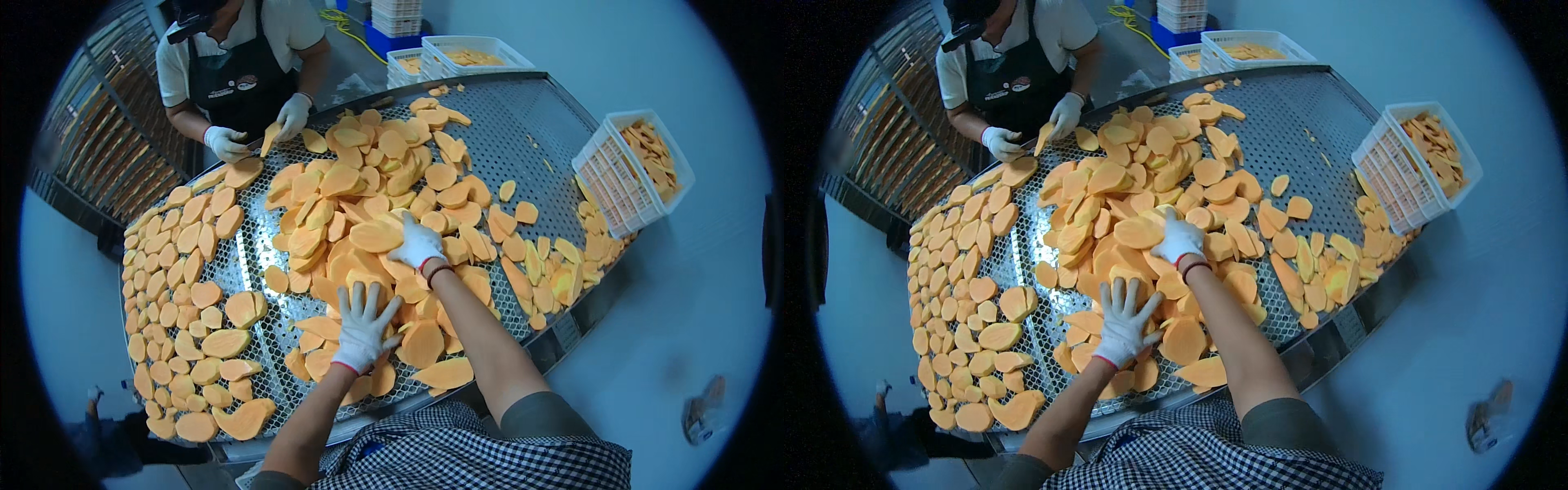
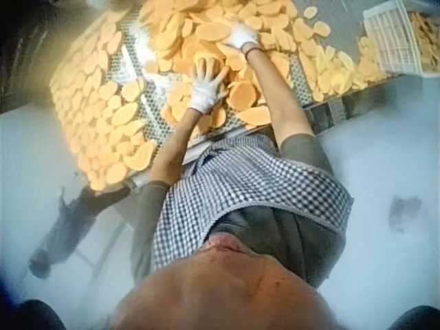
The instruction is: The person arranges sliced sweet potatoes on a perforated metal tray. They pour slices from a white plastic basket onto the tray and spread them into a single layer with gloved hands. A coworker also arranges slices on the same tray.
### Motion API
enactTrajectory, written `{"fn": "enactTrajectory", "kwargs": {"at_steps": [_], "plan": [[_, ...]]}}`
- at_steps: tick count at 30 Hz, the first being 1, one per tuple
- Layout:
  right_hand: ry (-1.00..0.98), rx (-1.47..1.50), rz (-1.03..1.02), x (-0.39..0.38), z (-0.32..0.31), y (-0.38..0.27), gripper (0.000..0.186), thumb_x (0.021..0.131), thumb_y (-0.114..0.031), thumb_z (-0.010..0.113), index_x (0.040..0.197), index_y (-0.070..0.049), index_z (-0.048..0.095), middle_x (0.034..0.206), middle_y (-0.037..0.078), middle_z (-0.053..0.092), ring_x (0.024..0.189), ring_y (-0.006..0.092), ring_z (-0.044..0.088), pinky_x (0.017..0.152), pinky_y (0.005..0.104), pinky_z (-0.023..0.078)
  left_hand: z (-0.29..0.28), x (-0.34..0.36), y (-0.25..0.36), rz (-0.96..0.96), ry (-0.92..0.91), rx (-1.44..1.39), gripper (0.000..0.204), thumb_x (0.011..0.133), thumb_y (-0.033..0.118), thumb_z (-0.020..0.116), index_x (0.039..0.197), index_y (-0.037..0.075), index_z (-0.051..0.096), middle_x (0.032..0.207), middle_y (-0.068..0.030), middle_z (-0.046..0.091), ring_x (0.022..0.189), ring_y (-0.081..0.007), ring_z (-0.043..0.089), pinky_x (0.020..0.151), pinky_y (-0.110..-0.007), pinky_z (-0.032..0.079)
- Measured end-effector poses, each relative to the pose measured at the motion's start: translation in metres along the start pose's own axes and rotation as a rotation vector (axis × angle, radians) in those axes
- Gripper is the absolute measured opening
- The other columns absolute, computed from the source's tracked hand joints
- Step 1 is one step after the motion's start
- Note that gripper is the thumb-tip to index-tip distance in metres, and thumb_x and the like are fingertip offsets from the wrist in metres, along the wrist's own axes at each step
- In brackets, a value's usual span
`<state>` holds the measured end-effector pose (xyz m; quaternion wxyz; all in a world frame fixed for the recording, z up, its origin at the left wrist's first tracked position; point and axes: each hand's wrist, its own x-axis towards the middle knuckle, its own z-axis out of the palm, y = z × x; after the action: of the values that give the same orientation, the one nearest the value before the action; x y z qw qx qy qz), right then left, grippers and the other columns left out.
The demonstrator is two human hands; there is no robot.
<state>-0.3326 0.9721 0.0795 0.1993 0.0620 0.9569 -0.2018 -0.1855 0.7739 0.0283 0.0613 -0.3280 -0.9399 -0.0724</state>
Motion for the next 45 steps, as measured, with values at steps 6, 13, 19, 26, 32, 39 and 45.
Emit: {"fn": "enactTrajectory", "kwargs": {"at_steps": [6,13,19,26,32,39,45], "plan": [[0.270,0.397,-0.008,0.004,-0.014,0.021,0.058,0.079,-0.035,0.078,0.123,0.000,0.063,0.119,0.023,0.068,0.111,0.0368,0.065,0.096,0.0429,0.052,-0.022,0.049,-0.033,-0.039,-0.130,0.062,0.085,0.076,0.071,0.067,0.149,0.030,0.048,0.159,-0.0237,0.025,0.147,-0.0513,0.016,0.118,-0.069,0.003],[0.110,1.333,-0.198,-0.138,-0.018,0.020,0.040,0.099,-0.021,0.062,0.128,0.006,0.057,0.116,0.010,0.067,0.104,0.0178,0.065,0.091,0.0293,0.054,-0.074,-0.017,-0.002,-0.324,0.313,-0.853,0.087,0.085,0.052,0.073,0.152,0.008,0.039,0.151,-0.0249,0.043,0.142,-0.0418,0.038,0.119,-0.048,0.027],[-0.174,1.307,-0.300,-0.237,0.112,-0.044,0.042,0.104,-0.019,0.055,0.138,0.004,0.050,0.129,0.011,0.060,0.119,0.0168,0.057,0.103,0.0320,0.048,-0.120,-0.131,0.020,-0.997,0.251,-1.827,0.055,0.097,0.022,0.065,0.144,-0.002,0.046,0.134,-0.0122,0.060,0.122,-0.0201,0.059,0.104,-0.034,0.048],[0.108,-0.055,-1.200,-0.258,0.228,-0.088,0.056,0.095,-0.042,0.058,0.145,-0.018,0.048,0.154,0.014,0.043,0.146,0.0337,0.035,0.123,0.0490,0.019,-0.158,-0.295,-0.050,-1.298,0.714,-1.308,0.045,0.099,0.024,0.063,0.136,-0.001,0.055,0.118,-0.0072,0.066,0.102,-0.0154,0.065,0.087,-0.029,0.054],[0.108,-0.320,-1.026,-0.193,0.203,-0.073,0.049,0.095,-0.037,0.059,0.140,-0.021,0.053,0.148,0.009,0.050,0.139,0.0293,0.044,0.119,0.0478,0.028,-0.160,-0.311,-0.054,-1.278,0.380,-1.107,0.038,0.095,0.032,0.067,0.109,-0.004,0.069,0.090,-0.0035,0.069,0.083,-0.0093,0.063,0.073,-0.025,0.051],[0.272,-0.015,-1.106,-0.155,0.182,-0.056,0.032,0.089,-0.021,0.066,0.121,-0.015,0.067,0.126,0.008,0.066,0.117,0.0295,0.060,0.110,0.0449,0.040,-0.113,-0.211,-0.053,-0.552,-0.447,-0.525,0.051,0.089,0.056,0.067,0.104,0.007,0.070,0.092,-0.0175,0.072,0.087,-0.0337,0.069,0.076,-0.040,0.052],[0.191,0.393,-0.943,-0.197,0.190,-0.085,0.039,0.088,-0.014,0.067,0.126,-0.008,0.065,0.128,0.020,0.063,0.113,0.0394,0.062,0.099,0.0448,0.049,-0.062,-0.230,-0.024,-0.391,-0.190,-0.053,0.065,0.086,0.051,0.067,0.134,0.009,0.051,0.130,-0.0160,0.053,0.110,-0.0317,0.059,0.100,-0.047,0.041]]}}
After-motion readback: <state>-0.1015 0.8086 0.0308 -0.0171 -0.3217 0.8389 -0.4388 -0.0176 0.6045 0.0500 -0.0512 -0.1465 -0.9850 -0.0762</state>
